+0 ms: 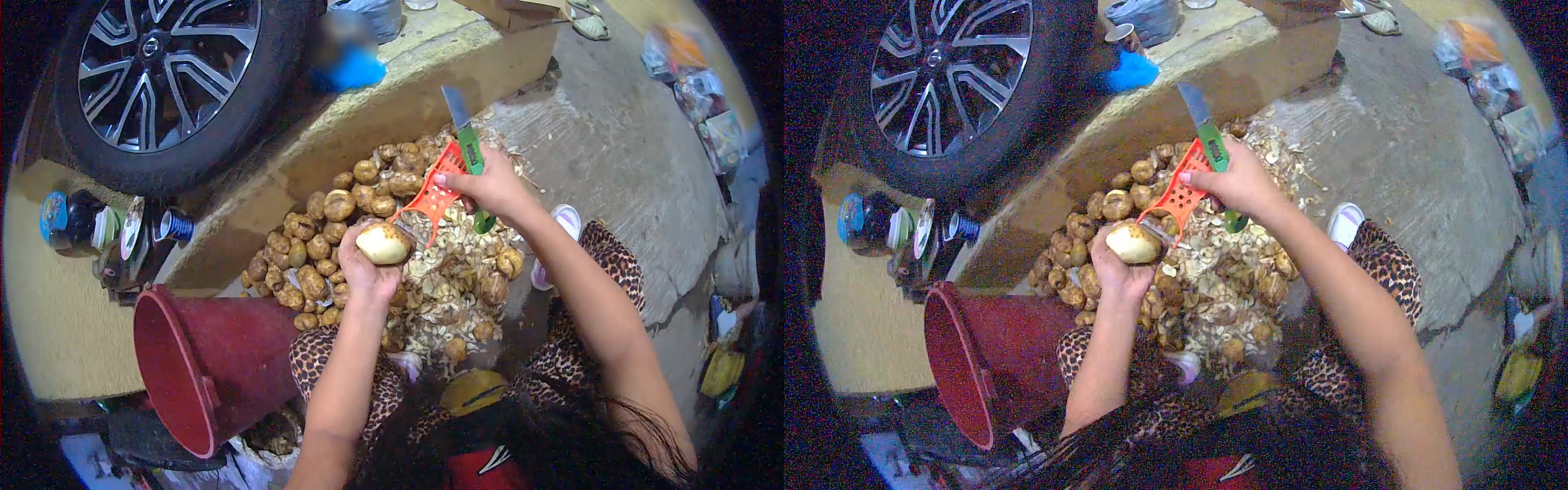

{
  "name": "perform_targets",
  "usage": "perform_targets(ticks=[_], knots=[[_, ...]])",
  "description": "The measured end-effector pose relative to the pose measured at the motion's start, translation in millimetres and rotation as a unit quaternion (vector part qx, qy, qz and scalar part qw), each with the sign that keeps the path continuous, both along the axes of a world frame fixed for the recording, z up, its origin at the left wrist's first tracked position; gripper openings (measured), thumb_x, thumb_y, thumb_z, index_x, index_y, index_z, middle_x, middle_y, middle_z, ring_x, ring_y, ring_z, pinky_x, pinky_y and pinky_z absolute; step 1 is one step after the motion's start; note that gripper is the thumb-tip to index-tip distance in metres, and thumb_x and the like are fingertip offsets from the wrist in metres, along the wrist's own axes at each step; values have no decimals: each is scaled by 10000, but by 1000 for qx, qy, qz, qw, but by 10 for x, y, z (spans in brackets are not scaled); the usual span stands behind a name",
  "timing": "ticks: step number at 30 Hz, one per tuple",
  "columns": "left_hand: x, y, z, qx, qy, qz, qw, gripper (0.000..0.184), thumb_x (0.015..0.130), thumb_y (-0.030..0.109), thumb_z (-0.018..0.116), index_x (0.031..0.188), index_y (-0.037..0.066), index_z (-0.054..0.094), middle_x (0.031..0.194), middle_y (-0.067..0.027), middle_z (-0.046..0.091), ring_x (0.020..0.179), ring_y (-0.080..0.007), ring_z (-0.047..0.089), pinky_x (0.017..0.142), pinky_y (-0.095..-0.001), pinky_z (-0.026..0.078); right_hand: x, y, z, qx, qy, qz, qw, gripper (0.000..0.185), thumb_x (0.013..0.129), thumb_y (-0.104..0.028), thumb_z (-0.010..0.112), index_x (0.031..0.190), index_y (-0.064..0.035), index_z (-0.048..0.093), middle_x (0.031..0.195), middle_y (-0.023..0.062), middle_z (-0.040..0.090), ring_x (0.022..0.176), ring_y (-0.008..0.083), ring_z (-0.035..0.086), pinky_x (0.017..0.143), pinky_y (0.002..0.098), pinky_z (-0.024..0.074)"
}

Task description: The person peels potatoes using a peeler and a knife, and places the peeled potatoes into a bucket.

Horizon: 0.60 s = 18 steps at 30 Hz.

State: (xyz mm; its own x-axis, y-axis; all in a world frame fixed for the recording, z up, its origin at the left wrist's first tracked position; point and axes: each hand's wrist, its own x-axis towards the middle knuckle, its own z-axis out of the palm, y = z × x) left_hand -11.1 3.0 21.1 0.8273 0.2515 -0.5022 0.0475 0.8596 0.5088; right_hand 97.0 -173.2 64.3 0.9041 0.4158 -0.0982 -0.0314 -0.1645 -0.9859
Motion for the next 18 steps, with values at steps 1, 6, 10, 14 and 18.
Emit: perform_targets(ticks=[1, 6, 10, 14, 18], knots=[[13, -9, 26, 11, 15, -21, 1000, 408, 804, 417, 476, 985, 58, 544, 880, -103, 610, 800, -269, 599, 699, -432, 507, 0, 1, 10, 5, 1, 4, 1000, 292, 696, -223, 733, 794, -68, 507, 595, -18, 518, 456, 82, 481, 410, 243, 394], [-36, 79, 108, -10, -14, -230, 973, 506, 798, 523, 477, 949, 45, 544, 812, -113, 605, 683, -257, 603, 564, -329, 519, -21, -28, 86, 7, -25, 7, 1000, 293, 701, -243, 728, 799, -72, 511, 609, -20, 519, 475, 81, 488, 430, 244, 403], [3, 91, 125, 52, -29, -175, 983, 411, 828, 413, 537, 981, 32, 528, 824, -122, 607, 715, -239, 625, 597, -374, 545, 2, -105, 157, -17, -51, 26, 998, 297, 698, -250, 727, 818, -68, 525, 635, -15, 532, 510, 88, 504, 462, 252, 416], [48, -26, 68, 66, -19, -76, 995, 320, 849, 307, 549, 1011, 33, 521, 909, -109, 600, 881, -215, 606, 749, -387, 521, 18, -118, 153, -35, -88, 45, 994, 316, 695, -254, 727, 857, -59, 539, 650, -10, 541, 539, 96, 519, 485, 263, 429], [62, 10, 190, -31, -15, -77, 996, 327, 892, 343, 460, 1019, 49, 524, 964, -93, 595, 901, -201, 582, 740, -371, 498, -24, -51, 123, -32, -92, 24, 995, 319, 700, -251, 725, 875, -58, 542, 635, -4, 546, 513, 96, 515, 474, 254, 434]])
